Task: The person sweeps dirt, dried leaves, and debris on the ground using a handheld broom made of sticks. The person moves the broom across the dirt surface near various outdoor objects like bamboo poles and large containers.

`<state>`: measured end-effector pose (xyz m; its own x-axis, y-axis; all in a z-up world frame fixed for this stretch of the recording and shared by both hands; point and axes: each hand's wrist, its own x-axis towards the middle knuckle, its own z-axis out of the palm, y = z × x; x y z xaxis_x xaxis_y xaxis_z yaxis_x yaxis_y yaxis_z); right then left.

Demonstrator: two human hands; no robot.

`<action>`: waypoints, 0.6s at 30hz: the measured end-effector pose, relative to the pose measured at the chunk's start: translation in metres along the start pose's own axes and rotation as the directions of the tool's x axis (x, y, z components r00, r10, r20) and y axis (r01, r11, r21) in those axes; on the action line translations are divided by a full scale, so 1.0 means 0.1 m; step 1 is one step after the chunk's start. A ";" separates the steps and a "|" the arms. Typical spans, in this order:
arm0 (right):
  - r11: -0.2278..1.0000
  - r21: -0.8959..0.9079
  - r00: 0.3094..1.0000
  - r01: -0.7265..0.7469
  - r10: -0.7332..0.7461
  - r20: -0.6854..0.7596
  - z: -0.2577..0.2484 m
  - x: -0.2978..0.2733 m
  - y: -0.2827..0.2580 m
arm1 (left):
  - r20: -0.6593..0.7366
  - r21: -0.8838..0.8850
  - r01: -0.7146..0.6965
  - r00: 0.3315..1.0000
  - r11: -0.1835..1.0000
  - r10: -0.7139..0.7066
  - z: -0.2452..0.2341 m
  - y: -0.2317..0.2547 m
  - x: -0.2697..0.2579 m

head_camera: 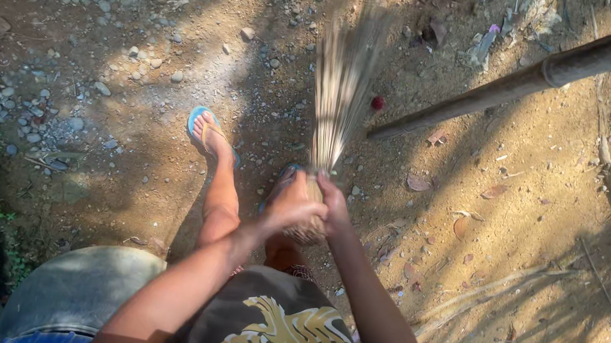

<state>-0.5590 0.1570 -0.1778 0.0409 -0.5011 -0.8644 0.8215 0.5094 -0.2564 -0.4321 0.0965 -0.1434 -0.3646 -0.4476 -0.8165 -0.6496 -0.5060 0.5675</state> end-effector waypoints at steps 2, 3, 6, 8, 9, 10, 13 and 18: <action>0.992 0.042 0.993 -0.118 0.118 0.002 -0.14 -0.04 -0.09 | 0.047 -0.140 0.131 0.991 0.981 -0.126 0.37 0.01 0.14; 0.991 0.097 0.996 -0.088 0.087 0.017 -0.17 -0.03 -0.13 | 0.163 -0.115 0.092 0.984 0.989 -0.073 0.44 0.04 0.29; 0.966 0.258 0.998 -0.007 -0.008 0.056 -0.17 0.05 -0.24 | 0.359 0.052 0.002 0.933 0.999 -0.020 0.37 0.20 0.67; 0.966 0.229 0.992 0.123 -0.117 -0.039 -0.10 0.07 -0.30 | 0.286 0.310 0.010 0.953 0.951 -0.103 0.20 0.27 0.71; 0.968 0.137 0.970 0.211 -0.191 -0.147 -0.03 0.05 -0.22 | 0.347 0.313 -0.136 0.938 0.940 0.020 0.13 0.24 0.65; 0.957 0.034 0.931 0.287 -0.271 -0.245 0.06 0.02 -0.13 | 0.404 0.306 -0.279 0.904 0.910 0.141 0.04 0.21 0.57; 0.976 0.160 0.974 0.150 -0.118 -0.194 0.27 -0.14 0.13 | 0.222 0.197 -0.468 0.877 0.862 0.425 -0.18 0.08 0.09; 0.977 0.214 0.997 -0.011 -0.005 0.077 0.21 -0.43 0.66 | 0.086 0.102 0.072 0.993 0.992 -0.081 -0.25 -0.05 -0.62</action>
<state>-0.4947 0.1976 -0.1487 0.0799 -0.5559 -0.8274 0.9235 0.3537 -0.1484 -0.3896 0.1088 -0.0926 -0.3665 -0.3402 -0.8660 -0.7390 -0.4591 0.4931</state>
